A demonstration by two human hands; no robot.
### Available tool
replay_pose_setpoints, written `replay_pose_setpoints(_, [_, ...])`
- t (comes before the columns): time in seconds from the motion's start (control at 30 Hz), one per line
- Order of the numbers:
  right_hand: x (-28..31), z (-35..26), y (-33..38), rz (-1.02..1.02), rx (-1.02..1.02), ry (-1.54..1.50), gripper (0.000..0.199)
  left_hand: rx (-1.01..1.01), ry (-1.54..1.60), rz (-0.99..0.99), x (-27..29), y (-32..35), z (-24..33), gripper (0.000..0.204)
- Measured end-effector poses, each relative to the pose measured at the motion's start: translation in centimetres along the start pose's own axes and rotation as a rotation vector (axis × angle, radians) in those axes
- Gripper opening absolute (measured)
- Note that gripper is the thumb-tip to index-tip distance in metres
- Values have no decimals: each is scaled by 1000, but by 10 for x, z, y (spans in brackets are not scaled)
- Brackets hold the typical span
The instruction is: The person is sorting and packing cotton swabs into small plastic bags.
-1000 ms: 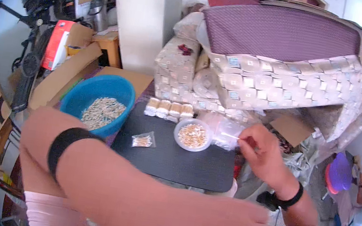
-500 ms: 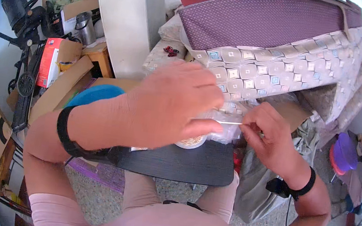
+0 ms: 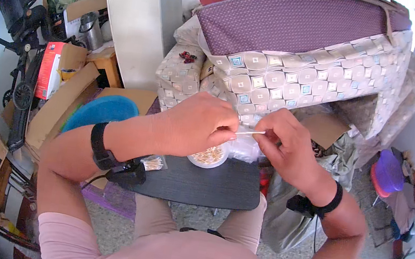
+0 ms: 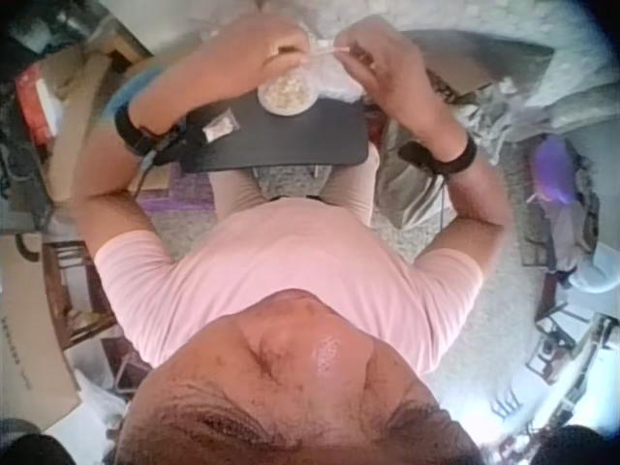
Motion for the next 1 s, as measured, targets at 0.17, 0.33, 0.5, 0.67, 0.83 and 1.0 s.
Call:
replay_pose_setpoints(0.17, [-11,21,1,1,-50,-117,15,-13,-137,106,-1,2,-5,14])
replay_pose_setpoints(0.33, [-16,22,-4,-14,-33,-90,13,-26,-287,164,1,5,-3,13])
replay_pose_setpoints(0.5, [-22,23,-7,4,-1,-86,10,-23,-264,230,3,10,-9,13])
replay_pose_setpoints(0.67, [-32,33,-7,36,-41,-183,9,-18,-178,296,8,15,-10,12])
replay_pose_setpoints(0.83, [-43,40,-6,33,-80,-235,9,-47,-85,340,6,19,-10,12])
replay_pose_setpoints(1.0, [-46,45,-5,28,-110,-247,8,-72,-65,353,1,20,-14,10])
Point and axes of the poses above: each hand's wrist, its own y-axis away from the middle knuckle, its own x-axis out of the back of the hand, z = x × y, the point moved 8 cm from there along -y, towards the middle knuckle, and after that the axes turned 11 degrees about -z, right-handed, at the moved point
